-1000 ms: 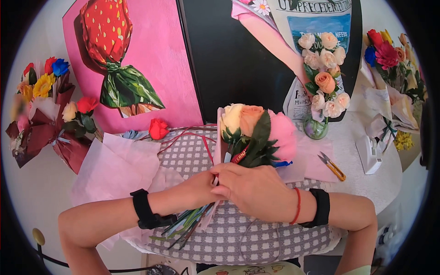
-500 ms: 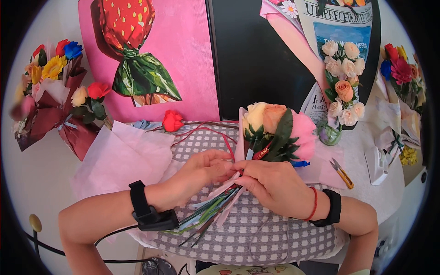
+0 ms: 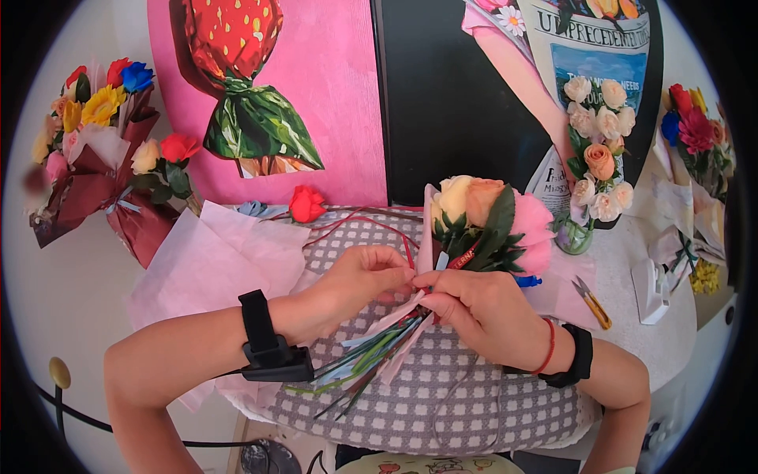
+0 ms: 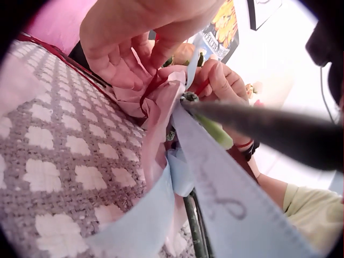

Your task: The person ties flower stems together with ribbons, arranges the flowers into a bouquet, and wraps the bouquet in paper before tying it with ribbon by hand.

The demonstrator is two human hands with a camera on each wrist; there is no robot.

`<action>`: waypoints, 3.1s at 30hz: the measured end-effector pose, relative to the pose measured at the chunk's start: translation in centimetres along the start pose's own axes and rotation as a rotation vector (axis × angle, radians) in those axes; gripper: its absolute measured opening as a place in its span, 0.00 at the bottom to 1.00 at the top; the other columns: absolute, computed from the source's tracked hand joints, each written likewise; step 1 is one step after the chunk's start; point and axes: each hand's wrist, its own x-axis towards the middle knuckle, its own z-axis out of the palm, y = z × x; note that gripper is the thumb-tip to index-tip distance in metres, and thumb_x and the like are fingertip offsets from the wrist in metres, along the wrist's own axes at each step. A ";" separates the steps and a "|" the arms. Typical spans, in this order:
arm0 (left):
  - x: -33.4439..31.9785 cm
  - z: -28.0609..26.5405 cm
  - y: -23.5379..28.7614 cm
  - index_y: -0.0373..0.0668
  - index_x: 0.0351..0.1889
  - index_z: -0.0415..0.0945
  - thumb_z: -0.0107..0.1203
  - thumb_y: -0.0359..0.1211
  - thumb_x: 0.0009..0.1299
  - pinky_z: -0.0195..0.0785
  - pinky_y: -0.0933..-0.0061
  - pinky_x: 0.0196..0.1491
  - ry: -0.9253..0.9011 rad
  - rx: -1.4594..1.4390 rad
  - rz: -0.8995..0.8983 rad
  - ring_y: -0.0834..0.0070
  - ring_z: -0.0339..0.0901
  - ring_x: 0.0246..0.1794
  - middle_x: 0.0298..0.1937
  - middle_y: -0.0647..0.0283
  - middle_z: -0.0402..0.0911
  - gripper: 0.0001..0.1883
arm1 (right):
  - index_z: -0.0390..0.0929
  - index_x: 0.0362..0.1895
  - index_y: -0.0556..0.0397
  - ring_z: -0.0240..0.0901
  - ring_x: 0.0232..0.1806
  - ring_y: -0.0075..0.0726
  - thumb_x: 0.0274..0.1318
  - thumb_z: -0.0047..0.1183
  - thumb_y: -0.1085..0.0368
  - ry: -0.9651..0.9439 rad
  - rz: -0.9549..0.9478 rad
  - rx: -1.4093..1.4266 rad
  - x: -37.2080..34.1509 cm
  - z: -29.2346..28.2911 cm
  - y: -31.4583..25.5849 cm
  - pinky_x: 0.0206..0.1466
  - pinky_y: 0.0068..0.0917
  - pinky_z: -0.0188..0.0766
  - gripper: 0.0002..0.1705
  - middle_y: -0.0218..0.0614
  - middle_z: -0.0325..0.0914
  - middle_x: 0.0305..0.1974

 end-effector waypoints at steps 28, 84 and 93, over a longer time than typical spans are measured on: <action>-0.3 -0.4 0.8 0.41 0.34 0.68 0.46 0.28 0.66 0.62 0.81 0.40 -0.162 0.062 0.217 0.83 0.70 0.38 0.39 0.64 0.75 0.02 | 0.67 0.23 0.56 0.70 0.22 0.51 0.54 0.46 0.58 -0.130 -0.063 -0.198 -1.9 -1.6 0.5 0.23 0.41 0.64 0.15 0.42 0.70 0.19; -0.2 3.0 2.0 0.41 0.32 0.56 0.32 0.29 0.71 0.60 0.77 0.47 -0.200 0.306 0.381 0.78 0.71 0.35 0.29 0.65 0.65 0.05 | 0.76 0.22 0.57 0.72 0.20 0.51 0.55 0.44 0.56 -0.325 0.093 -0.466 -2.1 -1.6 0.6 0.21 0.40 0.67 0.19 0.45 0.71 0.16; 0.6 3.3 1.9 0.40 0.33 0.57 0.35 0.32 0.71 0.62 0.74 0.35 -0.064 0.625 0.422 0.76 0.70 0.29 0.27 0.62 0.70 0.06 | 0.75 0.23 0.57 0.72 0.20 0.41 0.52 0.49 0.62 -0.098 0.142 0.074 -0.7 -4.0 -1.5 0.24 0.32 0.65 0.12 0.39 0.71 0.15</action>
